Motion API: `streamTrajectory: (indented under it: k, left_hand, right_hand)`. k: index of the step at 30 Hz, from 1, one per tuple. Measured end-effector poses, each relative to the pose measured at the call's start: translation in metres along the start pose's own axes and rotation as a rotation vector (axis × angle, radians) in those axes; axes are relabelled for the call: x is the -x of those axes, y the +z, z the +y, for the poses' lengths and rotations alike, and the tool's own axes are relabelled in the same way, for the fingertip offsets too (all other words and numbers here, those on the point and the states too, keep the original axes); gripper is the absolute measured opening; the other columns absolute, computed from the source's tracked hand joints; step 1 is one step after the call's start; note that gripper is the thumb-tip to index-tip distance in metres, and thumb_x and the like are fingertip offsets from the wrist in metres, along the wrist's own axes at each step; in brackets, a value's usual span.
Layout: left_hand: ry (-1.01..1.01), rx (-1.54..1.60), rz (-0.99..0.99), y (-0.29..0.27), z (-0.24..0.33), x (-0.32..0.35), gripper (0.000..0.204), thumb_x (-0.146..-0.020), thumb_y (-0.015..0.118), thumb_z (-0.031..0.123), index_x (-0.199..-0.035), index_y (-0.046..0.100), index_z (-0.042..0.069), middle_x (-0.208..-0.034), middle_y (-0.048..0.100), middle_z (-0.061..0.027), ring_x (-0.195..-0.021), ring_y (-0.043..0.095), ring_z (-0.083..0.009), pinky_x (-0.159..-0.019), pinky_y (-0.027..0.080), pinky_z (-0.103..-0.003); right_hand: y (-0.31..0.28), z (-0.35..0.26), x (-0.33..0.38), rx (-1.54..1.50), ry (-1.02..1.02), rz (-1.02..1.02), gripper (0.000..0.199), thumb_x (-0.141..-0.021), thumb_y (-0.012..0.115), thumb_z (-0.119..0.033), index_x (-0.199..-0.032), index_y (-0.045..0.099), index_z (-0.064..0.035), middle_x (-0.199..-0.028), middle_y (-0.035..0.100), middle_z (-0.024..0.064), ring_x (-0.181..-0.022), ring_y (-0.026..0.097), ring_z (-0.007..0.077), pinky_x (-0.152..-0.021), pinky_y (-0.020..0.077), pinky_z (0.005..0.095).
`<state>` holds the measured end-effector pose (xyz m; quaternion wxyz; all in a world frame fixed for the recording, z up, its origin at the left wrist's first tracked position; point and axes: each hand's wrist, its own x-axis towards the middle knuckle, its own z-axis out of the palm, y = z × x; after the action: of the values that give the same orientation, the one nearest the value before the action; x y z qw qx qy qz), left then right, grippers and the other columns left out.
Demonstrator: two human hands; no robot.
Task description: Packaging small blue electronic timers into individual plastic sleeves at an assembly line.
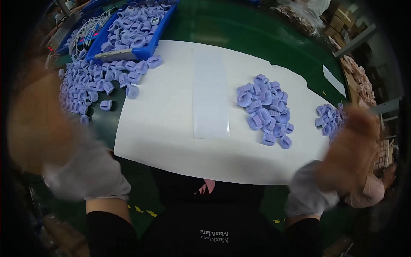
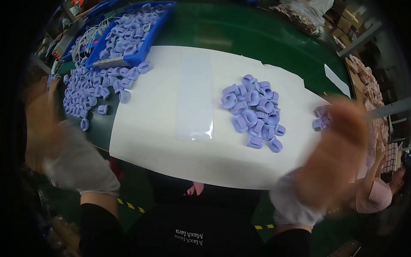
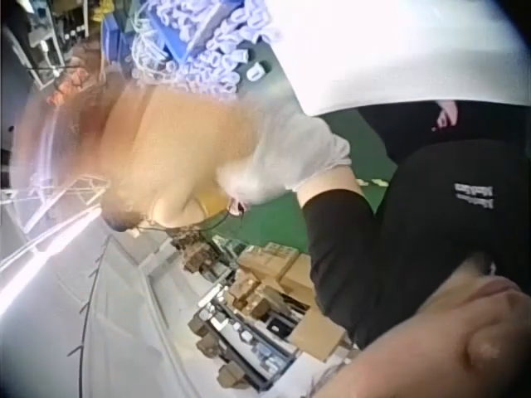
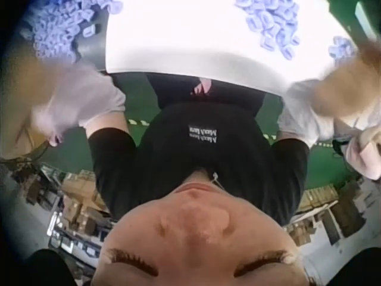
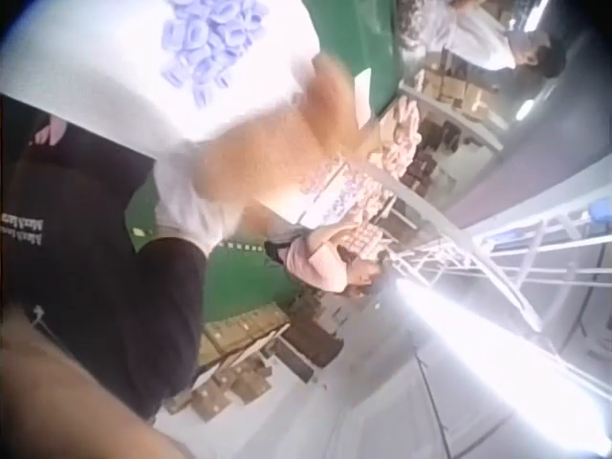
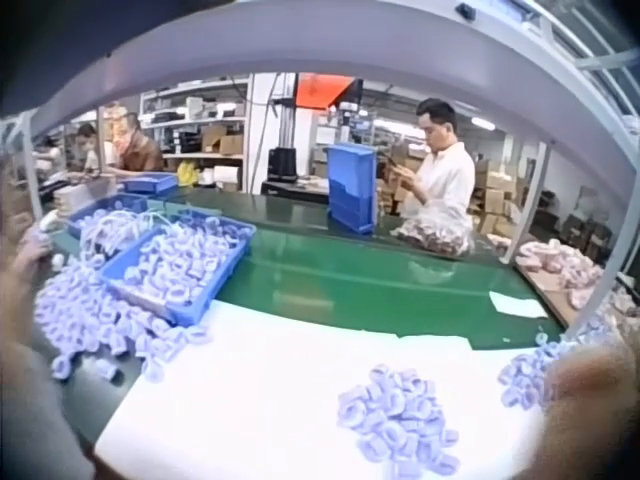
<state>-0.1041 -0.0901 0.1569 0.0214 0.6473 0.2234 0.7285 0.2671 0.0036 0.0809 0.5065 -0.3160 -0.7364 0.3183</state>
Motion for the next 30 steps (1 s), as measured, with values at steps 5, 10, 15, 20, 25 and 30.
streamTrajectory:
  k: [5, 10, 15, 20, 25, 30]
  left_hand:
    - [-0.941, 0.271, -0.15, 0.13, -0.088, 0.112, 0.042, -0.091, 0.057, -0.002, -0.129, 0.04, 0.001, -0.095, 0.065, -0.0105, -0.092, 0.064, -0.0171, -0.082, 0.049, -0.026]
    - [-1.22, 0.377, -0.189, 0.136, -0.101, 0.14, 0.025, -0.09, 0.061, -0.002, -0.112, 0.051, -0.001, -0.1, 0.064, -0.0087, -0.097, 0.064, -0.0145, -0.083, 0.049, -0.023]
    - [-0.882, 0.246, -0.462, 0.132, -0.111, 0.154, 0.027, -0.097, 0.055, 0.01, -0.121, 0.053, -0.003, -0.116, 0.06, -0.0087, -0.101, 0.061, -0.0138, -0.089, 0.049, -0.027]
    - [-1.21, 0.474, -0.482, 0.132, -0.106, 0.152, 0.033, -0.099, 0.048, 0.012, -0.13, 0.051, -0.002, -0.12, 0.059, -0.0077, -0.11, 0.056, -0.0163, -0.098, 0.044, -0.03]
    - [-1.137, 0.338, -0.588, 0.124, -0.108, 0.151, 0.032, -0.099, 0.047, 0.009, -0.128, 0.053, -0.003, -0.119, 0.06, -0.0082, -0.107, 0.058, -0.0156, -0.097, 0.044, -0.03]
    - [-1.019, 0.162, -0.598, 0.118, -0.11, 0.147, 0.027, -0.099, 0.045, 0.007, -0.122, 0.056, -0.003, -0.111, 0.064, -0.0106, -0.103, 0.061, -0.0173, -0.094, 0.046, -0.03]
  right_hand:
    - [0.062, 0.045, 0.011, -0.259, 0.187, -0.096, 0.039, -0.092, 0.055, -0.004, -0.13, 0.052, 0.0024, -0.127, 0.056, 0.014, -0.114, 0.053, 0.0186, -0.094, 0.045, 0.0306]
    - [0.075, 0.066, -0.007, -0.01, -0.08, -0.3, 0.047, -0.089, 0.061, -0.004, -0.134, 0.049, 0.0027, -0.135, 0.052, 0.0166, -0.122, 0.05, 0.0253, -0.096, 0.0438, 0.0326]
    - [0.082, 0.074, 0.0, -0.08, -0.123, -0.196, 0.051, -0.084, 0.062, 0.005, -0.134, 0.047, 0.0044, -0.134, 0.053, 0.0182, -0.119, 0.056, 0.0275, -0.099, 0.0449, 0.0336]
    - [0.077, 0.078, 0.003, -0.085, -0.073, -0.241, 0.054, -0.083, 0.06, 0.01, -0.135, 0.046, 0.0044, -0.133, 0.052, 0.0209, -0.122, 0.055, 0.0299, -0.1, 0.0451, 0.0348]
    - [0.075, 0.064, 0.014, -0.141, 0.097, -0.136, 0.054, -0.085, 0.055, 0.011, -0.138, 0.043, 0.004, -0.134, 0.051, 0.021, -0.121, 0.055, 0.0278, -0.098, 0.046, 0.0331]
    - [0.046, 0.048, 0.013, 0.003, 0.648, -0.568, 0.039, -0.084, 0.059, 0.005, -0.123, 0.054, 0.0069, -0.132, 0.053, 0.0178, -0.121, 0.054, 0.0278, -0.096, 0.046, 0.0363]
